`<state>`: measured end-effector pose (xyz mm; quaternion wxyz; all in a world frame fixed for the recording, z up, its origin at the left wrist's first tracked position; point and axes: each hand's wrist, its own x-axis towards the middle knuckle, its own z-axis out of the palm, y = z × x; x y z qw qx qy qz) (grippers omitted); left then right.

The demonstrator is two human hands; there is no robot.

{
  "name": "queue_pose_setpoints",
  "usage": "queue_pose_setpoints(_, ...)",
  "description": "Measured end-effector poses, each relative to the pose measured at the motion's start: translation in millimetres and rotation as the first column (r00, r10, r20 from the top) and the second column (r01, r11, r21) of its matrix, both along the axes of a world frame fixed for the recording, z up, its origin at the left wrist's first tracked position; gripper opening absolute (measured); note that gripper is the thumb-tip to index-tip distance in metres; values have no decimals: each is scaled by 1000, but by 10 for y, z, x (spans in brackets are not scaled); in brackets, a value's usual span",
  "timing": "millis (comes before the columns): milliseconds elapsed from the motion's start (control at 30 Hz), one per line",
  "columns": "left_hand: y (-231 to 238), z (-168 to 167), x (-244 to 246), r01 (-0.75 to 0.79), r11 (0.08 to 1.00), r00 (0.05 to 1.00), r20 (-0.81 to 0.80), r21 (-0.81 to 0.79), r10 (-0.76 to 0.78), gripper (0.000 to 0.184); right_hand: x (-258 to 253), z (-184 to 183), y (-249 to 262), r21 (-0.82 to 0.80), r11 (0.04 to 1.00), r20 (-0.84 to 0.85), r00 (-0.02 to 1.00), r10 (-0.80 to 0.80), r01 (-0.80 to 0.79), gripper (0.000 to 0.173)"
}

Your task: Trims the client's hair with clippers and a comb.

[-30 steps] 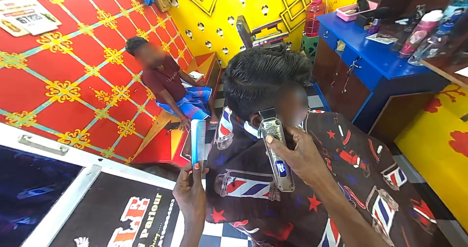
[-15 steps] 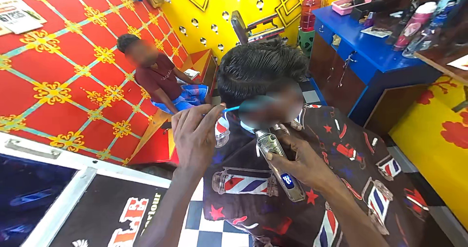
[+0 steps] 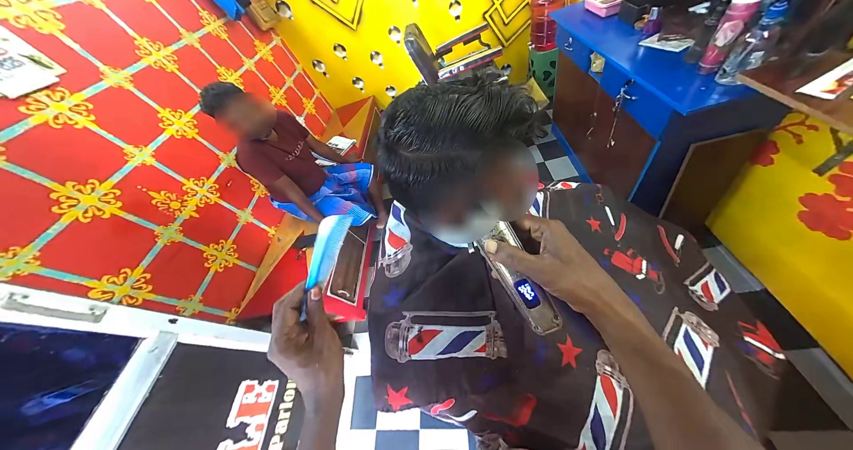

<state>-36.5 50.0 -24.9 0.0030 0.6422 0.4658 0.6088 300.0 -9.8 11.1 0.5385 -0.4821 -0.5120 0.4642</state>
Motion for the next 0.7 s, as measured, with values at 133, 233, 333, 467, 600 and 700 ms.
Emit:
queue_pose_setpoints(133, -94, -124, -43, 58, 990, 972, 232, -126, -28, 15, -5, 47, 42, -3, 1000, -56, 998, 14, -14, 35)
queue_pose_setpoints(233, -123, -168, -80, 58, 985, 962, 274, -164, -11, 16, -3, 64, 60, 2, 1000, -73, 997, 19, -19, 35)
queue_pose_setpoints(333, -139, -192, -86, 55, 984, 961, 276, -172, -6, 15, -4, 61, 49, 14, 1000, -64, 998, 17, -16, 35)
queue_pose_setpoints(467, -148, -190, -55, 63, 982, 959, 284, -175, -11, 14, -9, 29, 37, -6, 1000, -86, 996, 20, -20, 33)
queue_pose_setpoints(600, -151, -201, -43, 81, 980, 960, 280, -181, -27, 15, 0, 16, 37, 10, 1000, -91, 995, 27, -27, 35)
queue_pose_setpoints(700, -142, -221, -49, 91, 982, 958, 282, -164, -42, 14, 21, -2, 35, 8, 999, -115, 993, 35, -34, 34)
